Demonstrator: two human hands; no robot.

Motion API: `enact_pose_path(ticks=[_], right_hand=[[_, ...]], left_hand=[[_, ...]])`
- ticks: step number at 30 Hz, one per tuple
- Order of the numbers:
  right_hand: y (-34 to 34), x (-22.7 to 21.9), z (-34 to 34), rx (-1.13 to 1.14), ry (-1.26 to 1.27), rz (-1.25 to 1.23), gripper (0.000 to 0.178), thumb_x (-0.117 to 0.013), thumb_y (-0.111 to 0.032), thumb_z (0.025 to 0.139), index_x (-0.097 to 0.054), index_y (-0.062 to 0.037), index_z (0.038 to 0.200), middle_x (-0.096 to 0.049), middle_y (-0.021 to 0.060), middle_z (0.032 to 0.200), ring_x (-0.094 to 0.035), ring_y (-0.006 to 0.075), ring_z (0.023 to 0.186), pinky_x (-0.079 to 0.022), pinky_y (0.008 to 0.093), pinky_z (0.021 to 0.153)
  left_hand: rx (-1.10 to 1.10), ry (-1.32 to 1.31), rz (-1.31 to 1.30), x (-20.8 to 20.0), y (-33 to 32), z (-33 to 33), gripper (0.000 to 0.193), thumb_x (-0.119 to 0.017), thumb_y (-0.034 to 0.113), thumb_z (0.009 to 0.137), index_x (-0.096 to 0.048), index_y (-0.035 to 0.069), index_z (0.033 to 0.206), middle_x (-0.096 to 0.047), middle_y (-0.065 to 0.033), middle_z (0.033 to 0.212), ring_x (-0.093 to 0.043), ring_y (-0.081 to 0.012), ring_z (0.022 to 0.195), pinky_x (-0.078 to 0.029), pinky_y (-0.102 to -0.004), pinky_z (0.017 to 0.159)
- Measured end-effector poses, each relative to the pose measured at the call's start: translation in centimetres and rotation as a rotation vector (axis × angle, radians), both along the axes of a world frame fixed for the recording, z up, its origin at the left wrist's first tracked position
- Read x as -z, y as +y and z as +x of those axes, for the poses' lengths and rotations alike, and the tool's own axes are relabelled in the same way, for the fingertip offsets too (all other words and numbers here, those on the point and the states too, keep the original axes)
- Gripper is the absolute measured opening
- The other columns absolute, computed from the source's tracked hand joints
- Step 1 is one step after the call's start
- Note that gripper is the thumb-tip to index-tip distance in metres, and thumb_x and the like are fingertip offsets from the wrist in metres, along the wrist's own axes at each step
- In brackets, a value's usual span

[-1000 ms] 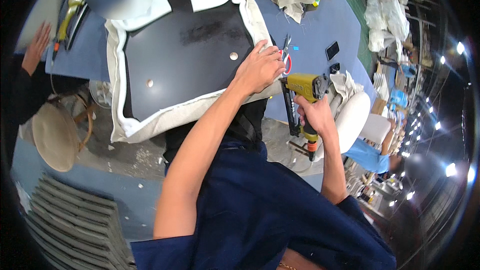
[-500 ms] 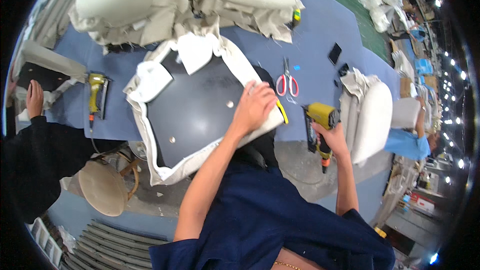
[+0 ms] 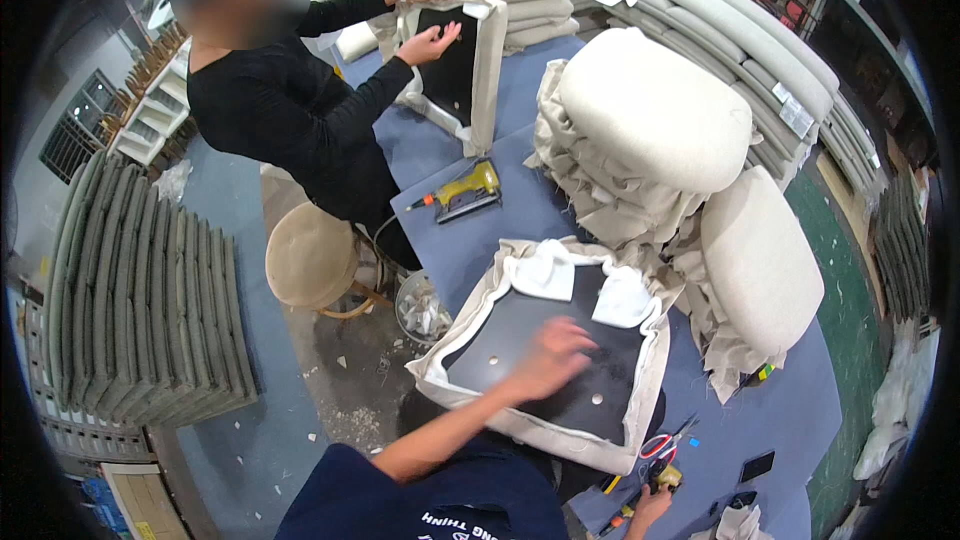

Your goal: The person staples fabric onto chair cushions using a staple gun, trims excess fabric with scissors, and uses a screwdriver to adjust the fabric. The person works on multiple cushions, flipping them over and securing the fabric on different sides.

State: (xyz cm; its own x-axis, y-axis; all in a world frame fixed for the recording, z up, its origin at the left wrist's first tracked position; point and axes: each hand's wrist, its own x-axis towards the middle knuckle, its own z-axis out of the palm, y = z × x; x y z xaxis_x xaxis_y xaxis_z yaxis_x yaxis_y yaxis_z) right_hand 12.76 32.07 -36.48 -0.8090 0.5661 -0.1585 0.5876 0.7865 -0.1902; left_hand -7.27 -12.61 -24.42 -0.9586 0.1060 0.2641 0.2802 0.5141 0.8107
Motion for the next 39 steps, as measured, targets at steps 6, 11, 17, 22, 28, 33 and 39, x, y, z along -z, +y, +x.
enact_pose_path(ticks=[6, 11, 17, 22, 28, 33, 39], right_hand=[[0.1, 0.0, -1.9, 0.062, 0.27, -0.092, 0.043, -0.078, -0.016, 0.083, -0.066, 0.0079, 0.116, -0.069, 0.0263, 0.114, -0.067, 0.0431, 0.104, -0.052, 0.0481, 0.094], [-5.6, -5.2, -12.7, -0.072, 0.534, -0.683, 0.037, -0.066, -0.017, 0.096, -0.066, 0.0092, 0.122, -0.072, 0.0198, 0.111, -0.068, 0.0271, 0.098, -0.053, 0.0391, 0.088], [-10.4, -4.1, -16.8, -0.3, 0.38, -0.674, 0.035, -0.057, -0.025, 0.102, -0.069, 0.0083, 0.107, -0.069, 0.011, 0.092, -0.059, 0.0179, 0.081, -0.049, 0.0331, 0.074], [-13.9, -7.0, -13.5, -0.359, 0.261, -0.221, 0.046, -0.052, -0.035, 0.103, -0.065, 0.0085, 0.111, -0.066, 0.0282, 0.1, -0.064, 0.0415, 0.094, -0.048, 0.048, 0.085], [-14.2, -7.1, -14.4, -0.32, 0.208, -0.341, 0.048, -0.054, -0.034, 0.101, -0.066, 0.0123, 0.098, -0.067, 0.0237, 0.092, -0.063, 0.0351, 0.087, -0.047, 0.0476, 0.082], [-19.3, -8.1, -12.9, -0.248, 0.185, -0.646, 0.051, -0.06, -0.035, 0.098, -0.069, 0.0133, 0.088, -0.066, 0.0127, 0.075, -0.056, 0.0202, 0.07, -0.046, 0.0435, 0.067], [-30.8, -5.6, -8.0, -0.057, -0.162, -1.133, 0.052, -0.05, -0.041, 0.106, -0.067, 0.0069, 0.096, -0.064, 0.0091, 0.072, -0.06, 0.0186, 0.056, -0.05, 0.0339, 0.049]], left_hand=[[-0.377, -0.808, -0.444, 6.4, -20.1, 7.3, 0.089, -0.064, 0.06, 0.091, -0.039, 0.001, 0.154, -0.038, -0.0255, 0.156, -0.033, -0.04, 0.147, -0.028, -0.0527, 0.119], [-0.209, -1.286, 0.341, 6.3, -20.4, 9.9, 0.12, -0.061, 0.08, 0.082, -0.016, 0.004, 0.163, -0.016, -0.0177, 0.169, -0.021, -0.031, 0.154, -0.022, -0.0512, 0.122], [-0.35, -1.236, 1.085, 12.9, -19.6, 12.1, 0.077, -0.062, 0.069, 0.091, -0.056, 0.015, 0.145, -0.064, -0.0055, 0.137, -0.061, -0.0189, 0.123, -0.046, -0.0414, 0.105], [-0.264, -1.046, 1.312, 15.9, -18.9, 13.2, 0.07, -0.07, 0.064, 0.088, -0.062, 0.016, 0.138, -0.072, -0.0017, 0.123, -0.069, -0.0123, 0.106, -0.056, -0.0369, 0.088], [-0.03, -0.854, 0.655, 5.3, -22.3, 7.8, 0.083, -0.072, 0.056, 0.087, -0.044, 0.009, 0.15, -0.052, -0.0092, 0.143, -0.053, -0.0211, 0.127, -0.049, -0.0352, 0.095], [-0.062, -0.58, 0.285, -7.6, -24.6, -2.7, 0.07, -0.056, 0.056, 0.097, -0.053, 0.002, 0.14, -0.061, -0.0173, 0.131, -0.059, -0.0261, 0.121, -0.05, -0.038, 0.098], [-0.153, -0.22, 0.017, -21.0, -18.5, -8.5, 0.07, -0.076, 0.052, 0.081, -0.064, 0.002, 0.129, -0.064, -0.0226, 0.13, -0.066, -0.0321, 0.117, -0.054, -0.0416, 0.095]])
